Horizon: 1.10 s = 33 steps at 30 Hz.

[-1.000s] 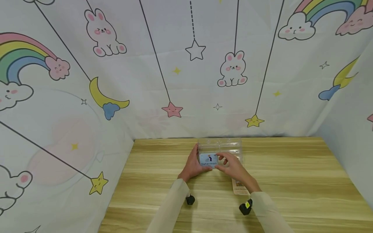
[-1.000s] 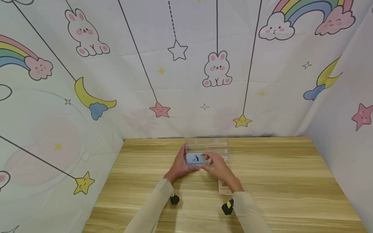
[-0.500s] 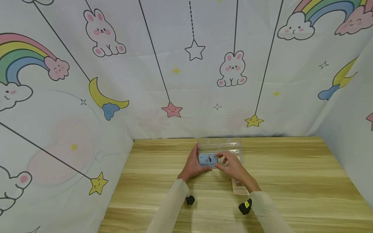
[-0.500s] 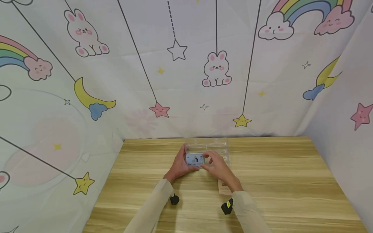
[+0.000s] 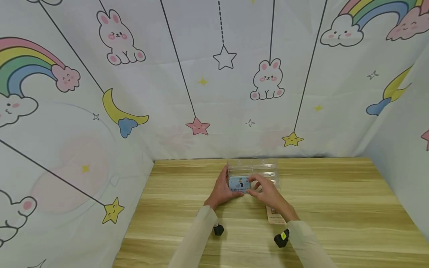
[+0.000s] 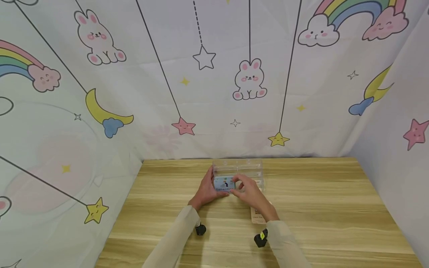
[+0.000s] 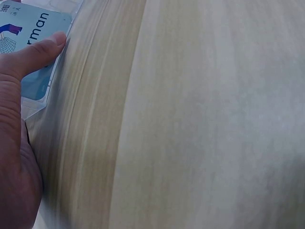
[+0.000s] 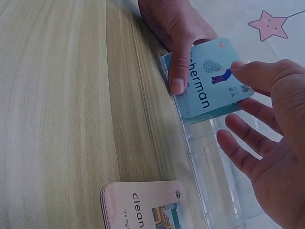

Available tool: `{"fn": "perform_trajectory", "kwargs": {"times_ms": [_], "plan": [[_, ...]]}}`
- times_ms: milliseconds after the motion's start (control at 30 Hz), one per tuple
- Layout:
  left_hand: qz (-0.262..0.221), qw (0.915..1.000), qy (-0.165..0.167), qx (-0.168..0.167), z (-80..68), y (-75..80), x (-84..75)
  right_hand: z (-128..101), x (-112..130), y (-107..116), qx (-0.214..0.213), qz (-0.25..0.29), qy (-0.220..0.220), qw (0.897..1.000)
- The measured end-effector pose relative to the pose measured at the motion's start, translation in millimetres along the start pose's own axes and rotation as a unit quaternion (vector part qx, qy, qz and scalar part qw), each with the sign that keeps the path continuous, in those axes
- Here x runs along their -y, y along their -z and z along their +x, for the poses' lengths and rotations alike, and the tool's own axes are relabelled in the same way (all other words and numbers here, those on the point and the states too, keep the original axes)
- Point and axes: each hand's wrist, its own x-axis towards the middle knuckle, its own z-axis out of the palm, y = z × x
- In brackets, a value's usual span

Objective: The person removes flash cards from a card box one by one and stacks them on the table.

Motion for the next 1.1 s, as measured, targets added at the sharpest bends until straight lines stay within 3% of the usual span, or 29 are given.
{"fn": "perform_trajectory", "kwargs": {"times_ms": [333,667,933,1100], "plan": [[0.016,0.9999,0.003,0.003,1.6,0.7,-1.1,3.8,-2.9,-3.5,-0.007,-0.024,0.047,0.999],[0.022,0.9997,0.002,-0.007,4.2,0.3,-1.8,6.6,3.2,3.9,-0.016,-0.03,0.043,0.999],[-0.011,0.9999,-0.002,-0.01,4.7,-2.3,1.3,7.8,6.5,7.2,-0.027,-0.041,0.047,0.998],[0.002,0.9999,-0.003,-0.016,5.4,-2.9,3.7,6.6,10.2,11.9,-0.044,-0.028,0.043,0.998]]}}
